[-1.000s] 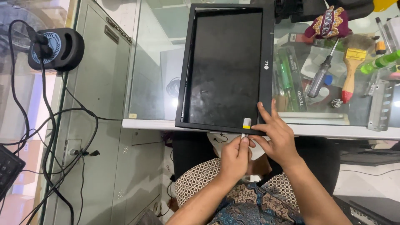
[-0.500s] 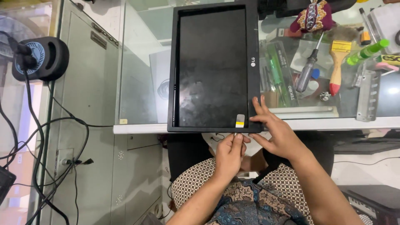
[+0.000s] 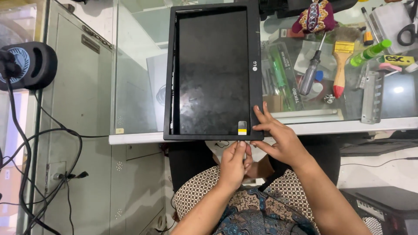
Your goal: Disassembling a computer monitor by prying off the front bezel to expose the internal components
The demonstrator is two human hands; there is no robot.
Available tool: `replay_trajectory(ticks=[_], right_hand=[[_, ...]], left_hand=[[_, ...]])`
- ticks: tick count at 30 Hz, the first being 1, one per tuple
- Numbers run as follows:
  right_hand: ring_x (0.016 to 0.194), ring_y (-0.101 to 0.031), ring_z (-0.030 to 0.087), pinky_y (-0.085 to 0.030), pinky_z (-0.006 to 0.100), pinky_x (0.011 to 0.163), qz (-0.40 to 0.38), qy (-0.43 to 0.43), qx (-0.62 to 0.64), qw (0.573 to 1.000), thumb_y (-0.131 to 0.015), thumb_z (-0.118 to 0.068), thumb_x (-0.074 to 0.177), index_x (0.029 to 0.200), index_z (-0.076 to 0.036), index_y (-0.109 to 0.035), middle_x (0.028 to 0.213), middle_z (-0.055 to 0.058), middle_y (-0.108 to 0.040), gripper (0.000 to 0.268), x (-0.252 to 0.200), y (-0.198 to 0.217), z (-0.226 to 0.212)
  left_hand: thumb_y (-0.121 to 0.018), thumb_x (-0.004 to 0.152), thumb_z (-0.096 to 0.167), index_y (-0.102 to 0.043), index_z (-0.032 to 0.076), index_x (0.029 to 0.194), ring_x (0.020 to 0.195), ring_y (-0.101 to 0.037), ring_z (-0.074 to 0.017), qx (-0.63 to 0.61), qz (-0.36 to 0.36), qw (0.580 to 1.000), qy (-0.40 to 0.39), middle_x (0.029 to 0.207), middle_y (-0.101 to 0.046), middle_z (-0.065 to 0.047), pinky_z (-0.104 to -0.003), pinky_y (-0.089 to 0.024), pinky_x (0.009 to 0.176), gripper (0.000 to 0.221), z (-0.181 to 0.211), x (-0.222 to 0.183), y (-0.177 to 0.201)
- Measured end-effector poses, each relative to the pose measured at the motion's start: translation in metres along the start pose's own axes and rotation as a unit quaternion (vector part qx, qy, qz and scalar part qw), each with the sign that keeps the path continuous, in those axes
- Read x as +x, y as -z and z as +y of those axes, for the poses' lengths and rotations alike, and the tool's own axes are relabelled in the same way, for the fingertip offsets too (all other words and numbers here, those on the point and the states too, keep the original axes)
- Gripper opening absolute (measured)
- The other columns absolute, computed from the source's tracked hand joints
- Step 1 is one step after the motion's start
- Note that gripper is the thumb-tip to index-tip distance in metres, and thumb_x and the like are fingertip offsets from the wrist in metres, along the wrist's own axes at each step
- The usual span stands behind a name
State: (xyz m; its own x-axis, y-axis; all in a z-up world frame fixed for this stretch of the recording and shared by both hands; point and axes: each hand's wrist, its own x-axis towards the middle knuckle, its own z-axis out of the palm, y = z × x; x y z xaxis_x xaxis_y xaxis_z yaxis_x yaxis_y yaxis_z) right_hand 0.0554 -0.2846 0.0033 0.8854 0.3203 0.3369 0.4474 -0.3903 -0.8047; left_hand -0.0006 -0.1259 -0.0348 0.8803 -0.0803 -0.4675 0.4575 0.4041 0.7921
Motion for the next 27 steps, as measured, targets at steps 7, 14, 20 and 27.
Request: replay_trajectory(ticks=[7,14,20,27], right_hand=[[0.145,-0.042,0.044,-0.046,0.050,0.111,0.031,0.042,0.019,0.998,-0.083,-0.006,0.080,0.113,-0.001,-0.070,0.150,0.021,-0.056,0.036,-0.003,-0.005,0.010],[0.138,-0.051,0.047,-0.046,0.052,0.112,0.060,0.155,-0.060,0.984,-0.076,-0.011,0.089,0.124,0.000,-0.070,0.145,0.022,-0.061,0.037,-0.001,-0.011,0.004],[0.133,-0.054,0.050,-0.049,0.052,0.108,0.082,0.181,-0.054,0.979,-0.073,-0.014,0.091,0.124,0.004,-0.069,0.142,0.026,-0.062,0.038,0.002,-0.013,0.000],[0.132,-0.055,0.051,-0.049,0.053,0.107,0.103,0.180,-0.029,0.978,-0.074,-0.014,0.090,0.123,0.005,-0.070,0.138,0.026,-0.064,0.037,0.002,-0.016,-0.003]], left_hand=[[-0.049,0.111,0.025,-0.056,0.002,0.086,0.030,-0.032,-0.0108,-0.156,-0.020,0.987,0.043,0.048,-0.028,-0.002,-0.020,-0.027,0.033,0.034,-0.004,0.003,0.000],[-0.044,0.111,0.021,-0.067,0.007,0.080,0.037,-0.043,-0.0146,0.155,0.012,0.987,-0.051,0.045,-0.050,-0.005,-0.024,-0.035,0.039,0.041,0.014,-0.011,-0.007],[-0.041,0.112,0.021,-0.062,0.004,0.090,0.032,-0.037,-0.0135,0.011,-0.030,0.999,-0.013,0.046,-0.041,-0.005,-0.022,-0.029,0.033,0.035,-0.003,-0.003,-0.007],[-0.048,0.111,0.024,-0.064,0.002,0.093,0.032,-0.043,-0.0138,-0.030,-0.084,0.996,-0.007,0.048,-0.044,-0.006,-0.023,-0.033,0.034,0.032,-0.001,-0.006,0.012]])
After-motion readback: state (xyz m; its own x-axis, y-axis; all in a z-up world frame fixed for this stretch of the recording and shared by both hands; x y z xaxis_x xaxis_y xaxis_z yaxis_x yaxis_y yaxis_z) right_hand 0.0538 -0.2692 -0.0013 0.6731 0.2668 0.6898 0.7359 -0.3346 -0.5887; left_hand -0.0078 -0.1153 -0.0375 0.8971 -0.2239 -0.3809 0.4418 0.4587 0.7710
